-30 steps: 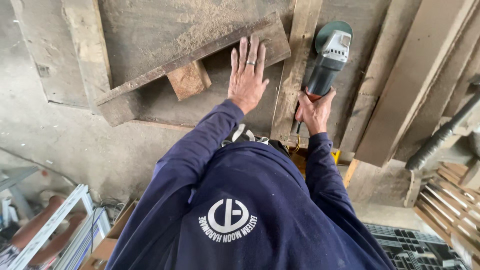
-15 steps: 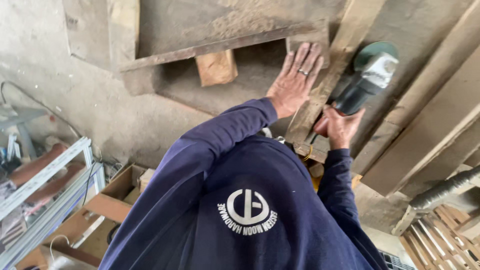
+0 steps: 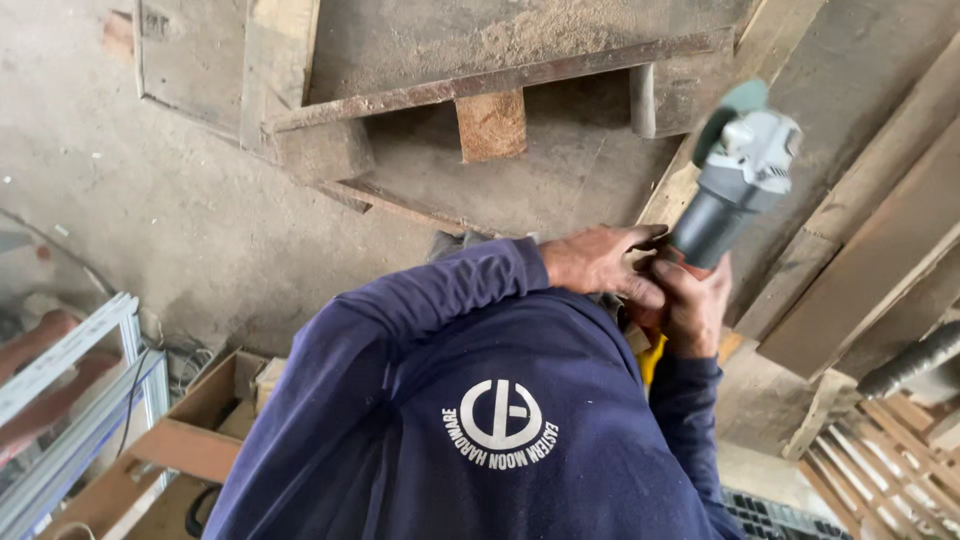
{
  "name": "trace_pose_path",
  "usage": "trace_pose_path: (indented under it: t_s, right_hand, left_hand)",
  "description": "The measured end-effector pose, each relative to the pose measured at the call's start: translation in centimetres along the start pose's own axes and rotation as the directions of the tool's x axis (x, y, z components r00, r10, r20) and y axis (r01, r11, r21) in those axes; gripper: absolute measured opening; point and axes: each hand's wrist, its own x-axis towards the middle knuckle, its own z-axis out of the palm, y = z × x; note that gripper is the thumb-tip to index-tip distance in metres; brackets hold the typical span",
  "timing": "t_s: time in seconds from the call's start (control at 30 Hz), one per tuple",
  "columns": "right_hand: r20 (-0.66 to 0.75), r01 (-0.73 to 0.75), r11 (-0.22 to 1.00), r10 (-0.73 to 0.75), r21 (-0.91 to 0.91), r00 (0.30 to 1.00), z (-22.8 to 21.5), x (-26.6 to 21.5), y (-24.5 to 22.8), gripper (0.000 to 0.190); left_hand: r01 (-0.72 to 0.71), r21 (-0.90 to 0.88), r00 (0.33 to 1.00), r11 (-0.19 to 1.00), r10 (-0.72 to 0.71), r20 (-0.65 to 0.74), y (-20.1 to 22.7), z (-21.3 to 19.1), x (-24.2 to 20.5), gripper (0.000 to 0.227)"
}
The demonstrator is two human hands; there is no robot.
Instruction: The person uses an angle grinder to smooth the edges of a wooden pallet. They reposition the pallet and continue grinding different sections, generating sparks during the process.
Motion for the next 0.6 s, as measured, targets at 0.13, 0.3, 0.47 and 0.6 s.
trace_pose_path:
  t_s: [0.13, 0.3, 0.47, 0.6]
  right_hand:
    - [-0.023, 0.086, 0.996, -0.086, -0.002, 0.996, 6.2, 0.9, -0.4, 0.053]
    - [-0.046, 0.187, 0.981, -0.19, -0.045, 0.981, 12.0, 2.7, -1.1, 0.04]
    - [-0.125, 0.226, 0.968, -0.212, 0.106, 0.969, 15.6, 3.5, -0.8, 0.032]
    - [-0.231, 0.276, 0.958, -0.254, 0.07, 0.939, 15.7, 2.6, -0.5, 0.035]
  left_hand:
    - [-0.069, 0.145, 0.993, 0.987, 0.082, -0.08, 1.0, -2.0, -5.1, 0.136]
    - [-0.235, 0.51, 0.812, 0.828, 0.455, -0.365, -0.8, -4.4, -8.8, 0.111]
    - [-0.321, 0.667, 0.68, 0.672, 0.654, -0.332, -2.5, -7.1, -10.6, 0.088]
    - [-0.415, 0.679, 0.644, 0.605, 0.723, -0.25, -2.6, -7.6, -9.8, 0.086]
